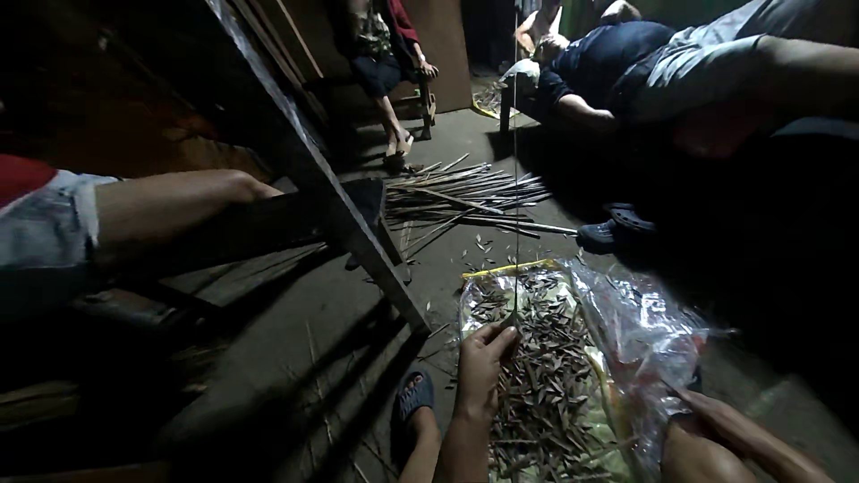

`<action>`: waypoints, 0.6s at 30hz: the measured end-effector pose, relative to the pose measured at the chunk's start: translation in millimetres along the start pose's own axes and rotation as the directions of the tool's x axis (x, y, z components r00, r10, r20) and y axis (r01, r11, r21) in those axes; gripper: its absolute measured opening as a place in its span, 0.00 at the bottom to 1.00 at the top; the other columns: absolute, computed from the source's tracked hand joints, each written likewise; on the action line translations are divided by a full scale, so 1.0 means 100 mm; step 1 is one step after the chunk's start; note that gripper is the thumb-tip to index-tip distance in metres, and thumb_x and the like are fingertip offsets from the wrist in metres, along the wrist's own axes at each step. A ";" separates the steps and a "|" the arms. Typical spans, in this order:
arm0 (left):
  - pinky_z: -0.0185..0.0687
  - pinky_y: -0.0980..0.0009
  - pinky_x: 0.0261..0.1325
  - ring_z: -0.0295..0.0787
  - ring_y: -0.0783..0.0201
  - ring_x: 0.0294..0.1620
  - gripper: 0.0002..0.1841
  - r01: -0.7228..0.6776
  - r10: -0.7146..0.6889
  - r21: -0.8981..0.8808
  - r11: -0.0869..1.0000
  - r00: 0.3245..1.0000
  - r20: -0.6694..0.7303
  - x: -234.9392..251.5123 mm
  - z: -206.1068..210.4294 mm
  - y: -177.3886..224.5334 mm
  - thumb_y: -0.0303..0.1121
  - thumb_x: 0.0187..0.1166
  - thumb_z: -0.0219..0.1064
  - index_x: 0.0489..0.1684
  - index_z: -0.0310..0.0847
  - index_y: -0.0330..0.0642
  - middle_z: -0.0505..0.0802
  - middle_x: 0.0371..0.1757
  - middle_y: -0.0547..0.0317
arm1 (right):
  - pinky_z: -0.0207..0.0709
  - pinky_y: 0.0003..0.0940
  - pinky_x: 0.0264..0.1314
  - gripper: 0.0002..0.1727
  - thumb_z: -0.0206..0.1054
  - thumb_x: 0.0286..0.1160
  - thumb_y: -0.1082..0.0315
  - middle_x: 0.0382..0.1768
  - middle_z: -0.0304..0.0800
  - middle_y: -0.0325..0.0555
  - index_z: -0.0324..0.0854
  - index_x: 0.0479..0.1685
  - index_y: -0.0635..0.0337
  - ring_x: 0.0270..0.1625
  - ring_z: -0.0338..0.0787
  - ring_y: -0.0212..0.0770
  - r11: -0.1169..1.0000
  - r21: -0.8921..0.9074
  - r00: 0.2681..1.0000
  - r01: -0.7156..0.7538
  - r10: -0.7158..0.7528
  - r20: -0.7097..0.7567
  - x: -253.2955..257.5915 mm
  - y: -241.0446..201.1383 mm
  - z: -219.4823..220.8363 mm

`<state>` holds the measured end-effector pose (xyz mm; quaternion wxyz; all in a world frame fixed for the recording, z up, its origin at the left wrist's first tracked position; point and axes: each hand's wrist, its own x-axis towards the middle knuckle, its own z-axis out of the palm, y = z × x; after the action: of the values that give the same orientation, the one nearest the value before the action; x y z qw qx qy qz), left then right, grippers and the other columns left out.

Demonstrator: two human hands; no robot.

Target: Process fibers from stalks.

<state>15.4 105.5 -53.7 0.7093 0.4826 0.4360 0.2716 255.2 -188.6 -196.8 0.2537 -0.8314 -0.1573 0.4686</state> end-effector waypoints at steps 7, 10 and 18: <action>0.81 0.80 0.33 0.84 0.76 0.25 0.03 -0.092 0.095 0.080 0.993 0.995 -0.035 0.00 -0.02 -0.05 0.19 0.79 0.67 0.41 0.87 0.29 0.90 0.28 0.61 | 0.68 0.55 0.81 0.28 0.48 0.93 0.56 0.70 0.81 0.70 0.77 0.71 0.75 0.75 0.80 0.61 0.995 -0.060 0.950 -0.084 0.062 -0.305 0.15 0.71 0.11; 0.82 0.79 0.36 0.85 0.76 0.28 0.04 -0.109 0.115 0.119 0.987 0.993 -0.042 0.02 0.05 -0.05 0.20 0.78 0.68 0.43 0.87 0.28 0.91 0.31 0.59 | 0.71 0.61 0.71 0.26 0.47 0.95 0.62 0.66 0.82 0.76 0.72 0.76 0.77 0.65 0.84 0.66 0.956 0.071 0.850 0.285 -0.218 -0.480 0.04 -0.40 -0.03; 0.82 0.79 0.32 0.84 0.76 0.25 0.03 -0.063 0.065 0.071 0.995 0.998 -0.026 0.09 0.21 -0.08 0.20 0.80 0.67 0.43 0.86 0.29 0.90 0.29 0.60 | 0.67 0.23 0.32 0.28 0.47 0.91 0.64 0.37 0.81 0.38 0.62 0.88 0.62 0.27 0.70 0.24 0.703 0.368 0.752 0.609 -0.659 0.013 -0.59 -2.40 0.83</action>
<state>38.2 100.2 -61.3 0.6767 0.5170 0.4396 0.2856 148.5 1.7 -54.7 0.5274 -0.6329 -0.3685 0.4307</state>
